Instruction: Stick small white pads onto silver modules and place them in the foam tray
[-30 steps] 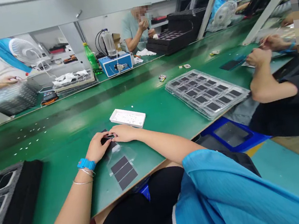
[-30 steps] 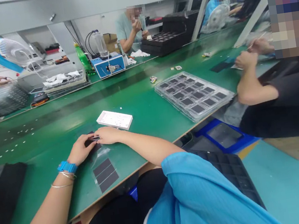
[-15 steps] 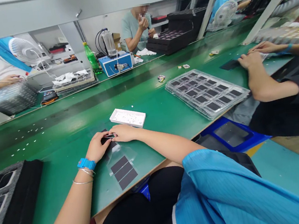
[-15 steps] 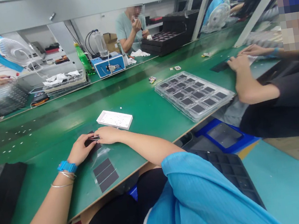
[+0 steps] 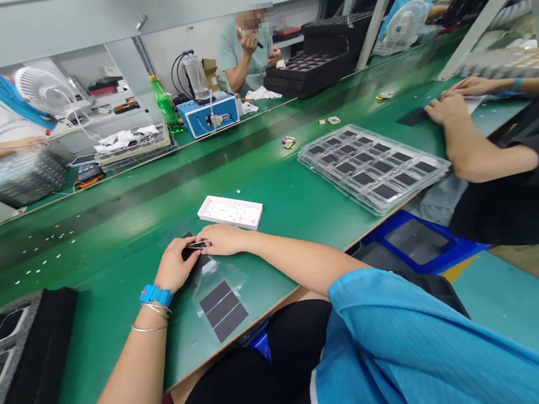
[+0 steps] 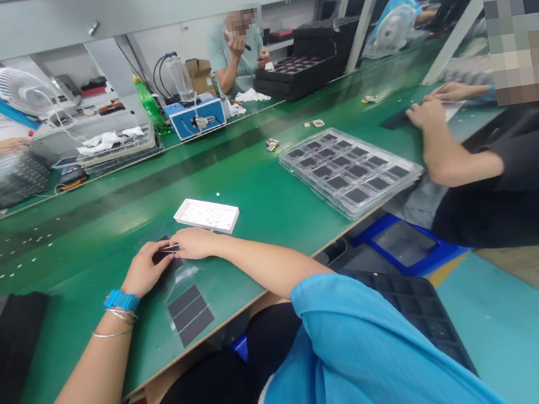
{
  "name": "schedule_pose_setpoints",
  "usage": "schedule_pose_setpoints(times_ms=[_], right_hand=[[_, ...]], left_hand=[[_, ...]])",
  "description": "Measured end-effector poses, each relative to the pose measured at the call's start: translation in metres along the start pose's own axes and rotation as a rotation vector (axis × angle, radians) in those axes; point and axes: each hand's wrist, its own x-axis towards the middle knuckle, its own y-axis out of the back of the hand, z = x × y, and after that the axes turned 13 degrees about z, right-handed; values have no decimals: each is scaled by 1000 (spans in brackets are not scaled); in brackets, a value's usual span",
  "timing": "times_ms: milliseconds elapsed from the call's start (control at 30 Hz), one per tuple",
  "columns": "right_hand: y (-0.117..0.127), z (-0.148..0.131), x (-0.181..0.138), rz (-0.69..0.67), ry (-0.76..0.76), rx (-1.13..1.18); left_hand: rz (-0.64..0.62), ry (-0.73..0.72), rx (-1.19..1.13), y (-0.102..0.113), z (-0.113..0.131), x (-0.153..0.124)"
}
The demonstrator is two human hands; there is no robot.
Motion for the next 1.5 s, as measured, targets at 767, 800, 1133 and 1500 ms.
schedule_pose_setpoints(times_ms=[767,800,1133,1500], right_hand=[[-2,2,1,8,9,3],[-3,3,1,8,9,5],[-2,3,1,6,13,9],[1,1,0,11,10,-4]], left_hand=[[3,-22,-2,-1,-3,0],[4,-22,-4,-1,-3,0],[-4,-24,2,0,-1,0],[7,-20,-11,-1,-3,-1]])
